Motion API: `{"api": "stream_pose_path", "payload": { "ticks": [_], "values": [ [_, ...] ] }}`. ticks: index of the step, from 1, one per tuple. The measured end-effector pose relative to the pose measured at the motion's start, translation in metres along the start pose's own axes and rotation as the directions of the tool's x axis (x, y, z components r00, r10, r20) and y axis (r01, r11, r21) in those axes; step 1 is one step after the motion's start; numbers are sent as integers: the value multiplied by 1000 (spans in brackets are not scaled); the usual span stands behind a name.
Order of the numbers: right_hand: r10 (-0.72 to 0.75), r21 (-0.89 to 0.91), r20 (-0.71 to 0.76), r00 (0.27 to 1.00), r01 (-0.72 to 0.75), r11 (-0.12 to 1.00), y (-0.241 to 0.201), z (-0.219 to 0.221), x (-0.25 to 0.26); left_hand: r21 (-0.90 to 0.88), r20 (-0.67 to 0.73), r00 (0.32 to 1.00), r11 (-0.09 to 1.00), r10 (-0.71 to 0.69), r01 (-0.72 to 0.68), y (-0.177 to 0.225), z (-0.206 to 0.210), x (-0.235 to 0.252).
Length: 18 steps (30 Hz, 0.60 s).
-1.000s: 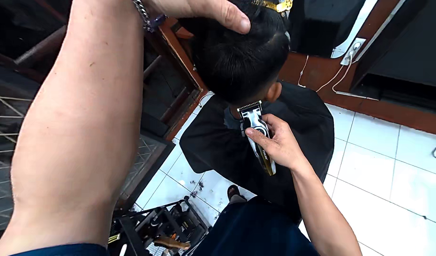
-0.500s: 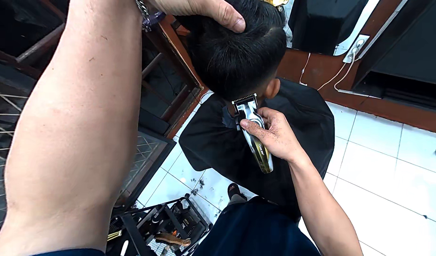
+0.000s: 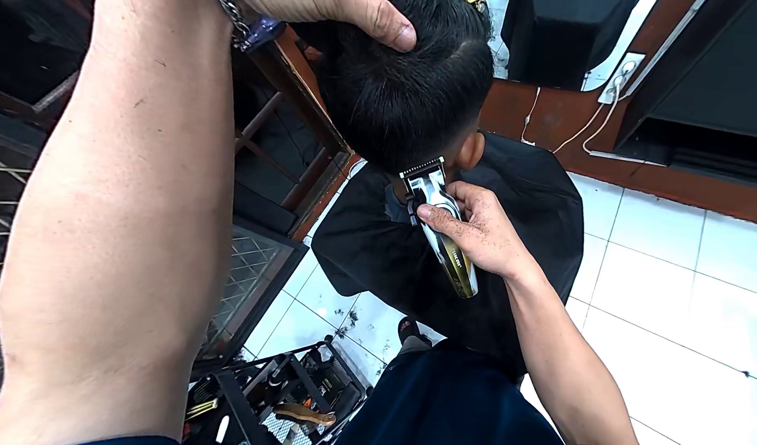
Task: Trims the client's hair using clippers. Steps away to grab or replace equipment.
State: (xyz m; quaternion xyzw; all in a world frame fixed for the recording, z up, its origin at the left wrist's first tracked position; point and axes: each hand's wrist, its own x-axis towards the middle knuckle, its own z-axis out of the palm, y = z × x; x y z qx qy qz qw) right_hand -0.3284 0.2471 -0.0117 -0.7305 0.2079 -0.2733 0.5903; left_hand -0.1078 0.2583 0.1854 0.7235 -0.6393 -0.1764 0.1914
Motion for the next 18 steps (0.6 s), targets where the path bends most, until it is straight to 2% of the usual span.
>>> {"api": "stream_pose_path", "payload": {
  "ticks": [5,8,10,11,12,13,15,18],
  "values": [
    [-34,-62,-24,999,33,998,0,3,-1,20,38,999,999,26,-27,-4,-2,5],
    [-7,-151,69,998,18,988,4,-2,-7,87,28,998,994,57,-59,-17,-12,3],
    [10,-85,74,997,-4,996,13,-8,-16,197,-152,969,966,196,-165,-43,-20,-21],
    [-1,30,29,1000,1,1000,17,-12,-23,235,-292,922,953,255,-189,-49,-14,-49],
    [-20,189,-38,999,26,982,22,-16,-30,276,-398,868,941,297,-196,-43,5,-76],
    [-26,342,-108,994,62,938,24,-20,-36,327,-418,835,917,357,-228,-33,33,-100],
    [-37,515,-198,980,136,847,23,-30,-44,466,-294,864,851,408,-243,-30,104,-134],
    [-102,518,-164,981,173,837,18,-28,-46,621,-94,922,747,375,-240,-61,174,-133]
  ]
}}
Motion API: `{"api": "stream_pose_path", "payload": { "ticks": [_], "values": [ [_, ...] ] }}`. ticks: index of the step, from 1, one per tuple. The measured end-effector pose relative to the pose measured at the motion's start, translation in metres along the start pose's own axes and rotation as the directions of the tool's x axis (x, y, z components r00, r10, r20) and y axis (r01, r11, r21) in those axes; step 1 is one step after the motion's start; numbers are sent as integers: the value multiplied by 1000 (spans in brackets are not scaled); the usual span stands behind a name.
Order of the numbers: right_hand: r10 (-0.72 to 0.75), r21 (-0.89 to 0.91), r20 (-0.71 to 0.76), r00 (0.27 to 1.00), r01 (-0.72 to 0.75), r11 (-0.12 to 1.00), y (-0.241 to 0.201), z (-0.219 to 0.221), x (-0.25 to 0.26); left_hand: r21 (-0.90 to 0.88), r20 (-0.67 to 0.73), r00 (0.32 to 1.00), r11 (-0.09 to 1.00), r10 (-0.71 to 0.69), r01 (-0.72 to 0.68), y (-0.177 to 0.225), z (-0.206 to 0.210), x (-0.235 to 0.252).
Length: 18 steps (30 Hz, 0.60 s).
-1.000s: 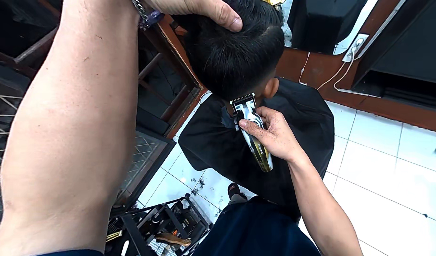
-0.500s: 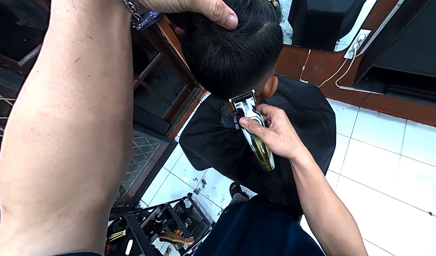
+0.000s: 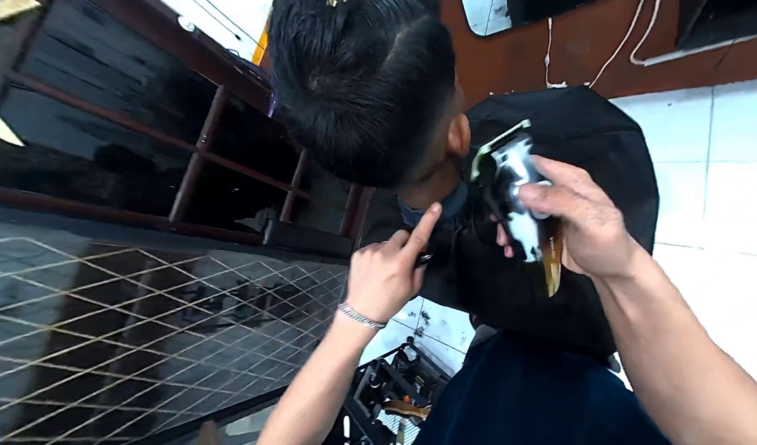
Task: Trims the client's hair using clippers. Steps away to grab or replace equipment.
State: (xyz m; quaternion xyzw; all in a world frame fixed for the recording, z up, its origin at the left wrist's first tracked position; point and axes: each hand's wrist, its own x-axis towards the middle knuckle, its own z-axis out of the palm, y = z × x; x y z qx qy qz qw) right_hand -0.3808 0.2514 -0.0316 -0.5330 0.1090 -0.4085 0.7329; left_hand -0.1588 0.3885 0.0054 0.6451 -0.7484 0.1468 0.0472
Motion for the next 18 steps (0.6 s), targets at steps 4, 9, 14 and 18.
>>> {"api": "stream_pose_path", "payload": {
  "ticks": [4,9,14,18],
  "values": [
    [131,-361,135,982,-74,930,7,30,10,109,50,994,990,-94,88,-4,26,4],
    [298,-477,106,949,-214,852,13,48,30,213,80,980,964,-180,159,-7,31,4],
    [316,-477,109,942,-230,849,15,54,37,205,59,983,966,-172,157,-8,35,3],
    [322,-495,114,940,-227,839,15,53,41,201,65,982,967,-175,159,-10,38,1]
  ]
}}
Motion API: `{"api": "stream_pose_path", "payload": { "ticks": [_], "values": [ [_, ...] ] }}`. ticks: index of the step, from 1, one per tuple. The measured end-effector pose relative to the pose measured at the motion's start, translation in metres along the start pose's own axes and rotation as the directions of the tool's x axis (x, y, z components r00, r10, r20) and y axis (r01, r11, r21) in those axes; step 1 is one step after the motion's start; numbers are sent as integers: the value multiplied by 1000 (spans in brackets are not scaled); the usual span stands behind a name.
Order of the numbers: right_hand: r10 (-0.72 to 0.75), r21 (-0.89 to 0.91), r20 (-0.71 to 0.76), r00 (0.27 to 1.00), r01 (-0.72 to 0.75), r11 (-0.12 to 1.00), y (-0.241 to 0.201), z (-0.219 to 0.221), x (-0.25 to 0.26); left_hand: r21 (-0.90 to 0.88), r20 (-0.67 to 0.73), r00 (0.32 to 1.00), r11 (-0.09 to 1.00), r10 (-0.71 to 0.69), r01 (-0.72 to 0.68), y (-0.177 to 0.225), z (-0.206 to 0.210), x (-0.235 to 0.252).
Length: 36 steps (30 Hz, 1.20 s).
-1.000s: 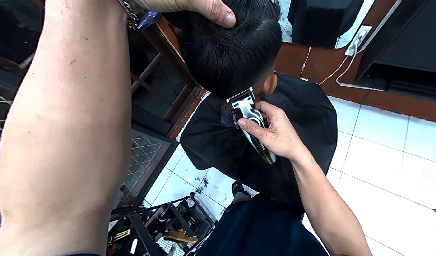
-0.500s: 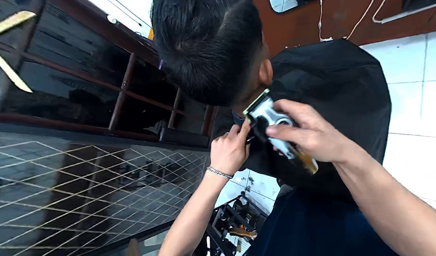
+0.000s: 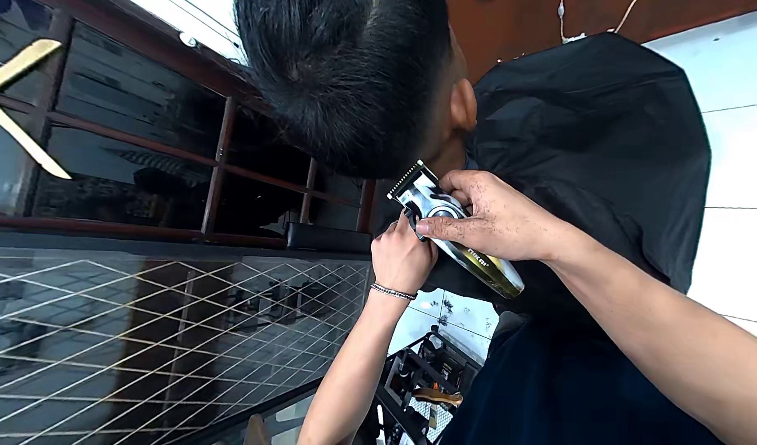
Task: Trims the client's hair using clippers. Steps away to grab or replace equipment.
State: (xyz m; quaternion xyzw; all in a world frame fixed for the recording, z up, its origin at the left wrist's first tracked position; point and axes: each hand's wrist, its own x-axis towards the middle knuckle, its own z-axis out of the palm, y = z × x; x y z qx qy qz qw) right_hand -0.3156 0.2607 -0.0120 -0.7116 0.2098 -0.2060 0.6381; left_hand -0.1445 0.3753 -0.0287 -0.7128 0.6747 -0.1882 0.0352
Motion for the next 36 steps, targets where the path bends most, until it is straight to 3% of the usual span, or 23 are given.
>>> {"api": "stream_pose_path", "payload": {
  "ticks": [24,36],
  "values": [
    [-86,-55,-27,996,84,995,1,-8,10,-15,-35,999,1000,14,-14,-4,10,2],
    [-25,-67,16,1000,26,997,5,-11,10,0,-28,1000,1000,5,-5,-5,11,1]
  ]
}}
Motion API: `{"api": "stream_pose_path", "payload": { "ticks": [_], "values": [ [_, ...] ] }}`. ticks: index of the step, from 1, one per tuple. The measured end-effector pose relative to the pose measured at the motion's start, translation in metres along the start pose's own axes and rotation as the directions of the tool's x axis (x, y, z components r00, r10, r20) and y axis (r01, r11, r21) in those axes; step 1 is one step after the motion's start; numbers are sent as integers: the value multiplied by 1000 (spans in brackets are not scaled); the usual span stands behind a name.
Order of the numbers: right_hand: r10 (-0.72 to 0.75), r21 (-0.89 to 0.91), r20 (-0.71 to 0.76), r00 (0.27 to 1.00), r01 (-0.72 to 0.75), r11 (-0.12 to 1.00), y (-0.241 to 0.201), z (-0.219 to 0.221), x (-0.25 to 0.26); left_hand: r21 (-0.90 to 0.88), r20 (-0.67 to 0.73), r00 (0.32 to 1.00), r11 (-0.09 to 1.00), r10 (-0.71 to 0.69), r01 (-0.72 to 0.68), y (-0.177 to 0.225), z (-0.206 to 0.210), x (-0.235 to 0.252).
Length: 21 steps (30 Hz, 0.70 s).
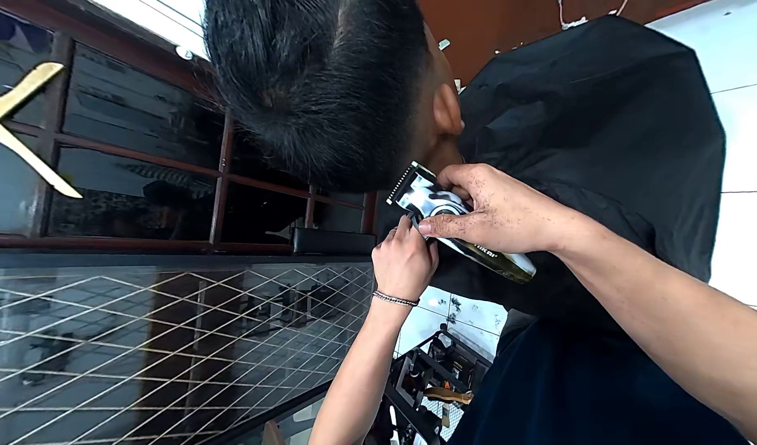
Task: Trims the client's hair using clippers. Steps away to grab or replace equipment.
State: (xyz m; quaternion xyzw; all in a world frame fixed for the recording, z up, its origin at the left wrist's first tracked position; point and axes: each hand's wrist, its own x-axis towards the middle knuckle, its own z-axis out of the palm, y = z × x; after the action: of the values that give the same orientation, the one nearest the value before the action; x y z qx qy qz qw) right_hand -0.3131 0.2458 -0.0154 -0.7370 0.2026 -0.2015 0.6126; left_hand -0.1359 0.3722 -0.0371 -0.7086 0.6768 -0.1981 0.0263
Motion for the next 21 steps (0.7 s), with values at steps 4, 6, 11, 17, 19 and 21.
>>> {"api": "stream_pose_path", "payload": {
  "ticks": [4,6,11,17,19,21],
  "values": [
    [-20,20,-10,1000,21,1000,-5,1,0,11,-8,1000,1000,-4,4,1,1,0],
    [-33,20,-24,999,34,999,-6,1,0,3,-27,1000,1000,0,0,1,1,-1],
    [-34,-13,-41,999,34,999,-8,4,0,0,-34,999,1000,6,-6,0,2,-1],
    [9,12,-25,1000,-9,1000,-7,3,0,16,-20,1000,1000,8,-8,-1,3,-1],
    [-9,15,-38,999,10,1000,-10,3,1,12,-37,999,1000,21,-20,-1,3,-1],
    [-28,-2,-52,998,28,1000,-11,3,1,14,-45,999,999,30,-30,-1,3,0]
  ]
}}
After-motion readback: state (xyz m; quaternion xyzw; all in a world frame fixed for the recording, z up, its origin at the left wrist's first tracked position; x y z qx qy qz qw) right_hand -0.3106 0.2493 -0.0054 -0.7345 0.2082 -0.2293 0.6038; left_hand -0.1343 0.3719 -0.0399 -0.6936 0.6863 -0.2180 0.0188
